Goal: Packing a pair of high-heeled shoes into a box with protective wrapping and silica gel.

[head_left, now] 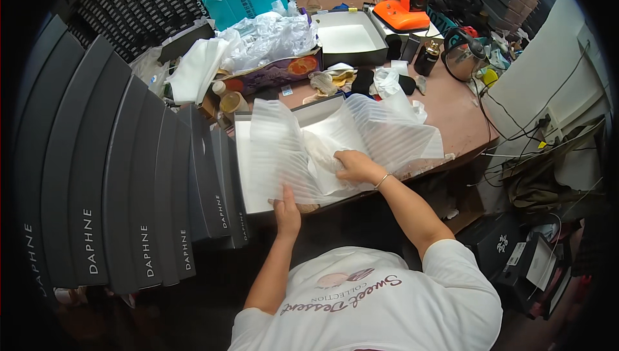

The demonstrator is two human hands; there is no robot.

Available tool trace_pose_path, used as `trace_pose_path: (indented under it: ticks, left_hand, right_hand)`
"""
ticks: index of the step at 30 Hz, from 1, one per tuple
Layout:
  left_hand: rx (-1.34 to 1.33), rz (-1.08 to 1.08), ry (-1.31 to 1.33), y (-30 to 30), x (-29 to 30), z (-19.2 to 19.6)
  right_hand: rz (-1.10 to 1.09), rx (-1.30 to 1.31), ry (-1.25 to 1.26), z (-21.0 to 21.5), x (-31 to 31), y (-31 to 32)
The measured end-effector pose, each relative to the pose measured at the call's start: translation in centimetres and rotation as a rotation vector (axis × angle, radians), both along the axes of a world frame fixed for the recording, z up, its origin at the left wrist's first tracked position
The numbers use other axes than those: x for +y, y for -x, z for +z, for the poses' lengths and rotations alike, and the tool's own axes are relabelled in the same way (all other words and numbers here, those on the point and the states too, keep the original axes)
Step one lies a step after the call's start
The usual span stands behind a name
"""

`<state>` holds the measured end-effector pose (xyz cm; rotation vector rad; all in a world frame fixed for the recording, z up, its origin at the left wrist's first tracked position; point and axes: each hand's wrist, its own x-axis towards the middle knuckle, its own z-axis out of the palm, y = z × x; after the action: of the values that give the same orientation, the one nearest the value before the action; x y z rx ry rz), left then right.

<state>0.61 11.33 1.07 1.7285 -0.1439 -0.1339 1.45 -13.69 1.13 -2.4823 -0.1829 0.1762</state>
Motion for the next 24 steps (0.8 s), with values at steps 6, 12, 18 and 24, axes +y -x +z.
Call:
trace_pose_path:
  ticks: [6, 12, 18, 24]
  left_hand:
    - [0.089, -0.28, -0.141, 0.7, -1.1, 2.4]
    - [-0.031, -0.597, 0.044, -1.2, -0.9, 3.5]
    - [-0.417, -0.698, -0.461, -5.1, -5.2, 5.1]
    - [-0.752, -1.028, -1.178, -8.7, -12.1, -1.8]
  right_hand:
    - [-0.115, 0.033, 0.208, -4.0, 3.8, 1.2]
    - [-0.01, -0.585, -0.015, -8.8, 2.6, 0.9]
    - [-0.4, -0.63, -0.153, 2.6, -0.3, 4.6]
    - [-0.203, -0.22, -0.025, -1.7, 0.6, 5.7]
